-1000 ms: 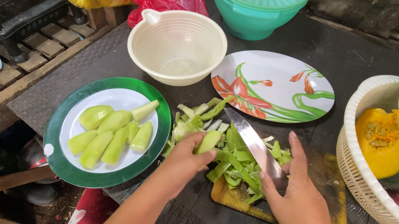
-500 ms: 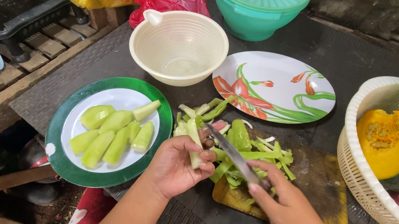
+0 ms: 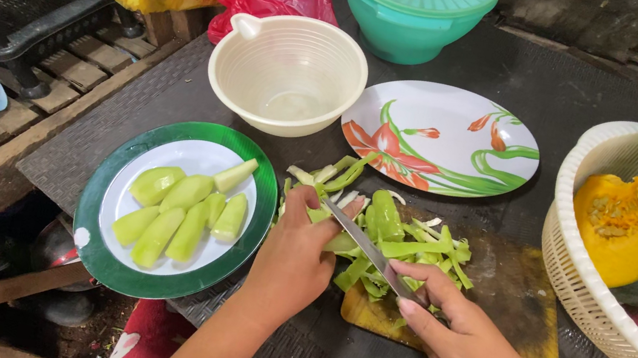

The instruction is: The person peels a light green vegetable using a knife on a wooden cutting board. The peeled pieces are placed on a plate, and the peels accumulate on the board. The person handles the vegetable and knife throughout the clip.

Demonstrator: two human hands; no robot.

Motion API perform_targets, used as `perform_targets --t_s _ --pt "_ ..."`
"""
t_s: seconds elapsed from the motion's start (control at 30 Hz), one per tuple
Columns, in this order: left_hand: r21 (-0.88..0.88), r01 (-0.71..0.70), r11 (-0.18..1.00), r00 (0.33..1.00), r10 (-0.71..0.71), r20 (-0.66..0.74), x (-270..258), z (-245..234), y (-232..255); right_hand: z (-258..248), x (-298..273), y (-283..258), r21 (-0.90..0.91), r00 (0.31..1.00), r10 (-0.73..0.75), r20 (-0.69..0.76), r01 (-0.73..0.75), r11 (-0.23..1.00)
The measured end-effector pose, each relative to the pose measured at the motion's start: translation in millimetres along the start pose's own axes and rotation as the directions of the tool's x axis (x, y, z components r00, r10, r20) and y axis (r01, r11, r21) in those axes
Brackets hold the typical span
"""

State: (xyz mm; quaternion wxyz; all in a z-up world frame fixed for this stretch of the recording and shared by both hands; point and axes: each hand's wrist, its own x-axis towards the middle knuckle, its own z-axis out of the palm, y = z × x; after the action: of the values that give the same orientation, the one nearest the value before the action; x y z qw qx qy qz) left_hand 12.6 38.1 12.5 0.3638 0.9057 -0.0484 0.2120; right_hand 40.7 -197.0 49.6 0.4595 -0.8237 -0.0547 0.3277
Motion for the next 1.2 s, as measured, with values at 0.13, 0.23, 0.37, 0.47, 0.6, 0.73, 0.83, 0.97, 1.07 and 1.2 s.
perform_targets --t_s 0.13,0.23,0.37,0.47,0.6,0.73,0.83,0.97,1.07,1.2 --pt "-0.073 0.050 0.996 0.999 -0.049 0.018 0 -3 1 -3 5 6 -0.023 0.995 -0.051 -0.084 0.049 0.999" --pt "-0.061 0.042 0.997 0.999 -0.042 0.010 0 -5 -1 -7 9 10 -0.066 0.979 -0.103 -0.176 0.093 0.993" --pt "-0.104 0.060 0.993 0.998 -0.060 0.001 -4 -4 -8 -9 10 10 -0.159 0.969 -0.069 -0.238 0.031 0.987" --pt "-0.202 0.142 0.969 0.989 -0.149 -0.021 -6 -1 -18 -8 8 8 -0.204 0.965 -0.170 -0.197 0.130 0.970" --pt "-0.246 0.126 0.961 0.983 -0.155 -0.103 -3 1 -35 -5 5 2 -0.327 0.956 -0.132 -0.262 0.040 0.944" --pt "-0.293 0.364 0.884 0.916 -0.396 -0.059 3 -4 -45 -1 6 0 -0.375 0.923 -0.223 -0.313 0.096 0.922" --pt "-0.535 0.516 0.669 0.827 -0.551 0.109 5 -15 -51 7 7 -1 -0.434 0.851 -0.411 -0.327 0.251 0.865" --pt "-0.799 0.476 0.367 0.803 -0.551 0.225 10 -31 -56 26 4 -15 -0.497 0.846 -0.370 -0.385 0.148 0.855" --pt "-0.839 0.480 0.258 0.785 -0.554 0.278 6 -41 -62 46 0 -30 -0.502 0.880 -0.264 -0.395 0.034 0.864" --pt "-0.877 0.451 0.167 0.774 -0.563 0.291 -3 -54 -73 64 -1 -48 -0.538 0.895 -0.299 -0.332 0.080 0.839"
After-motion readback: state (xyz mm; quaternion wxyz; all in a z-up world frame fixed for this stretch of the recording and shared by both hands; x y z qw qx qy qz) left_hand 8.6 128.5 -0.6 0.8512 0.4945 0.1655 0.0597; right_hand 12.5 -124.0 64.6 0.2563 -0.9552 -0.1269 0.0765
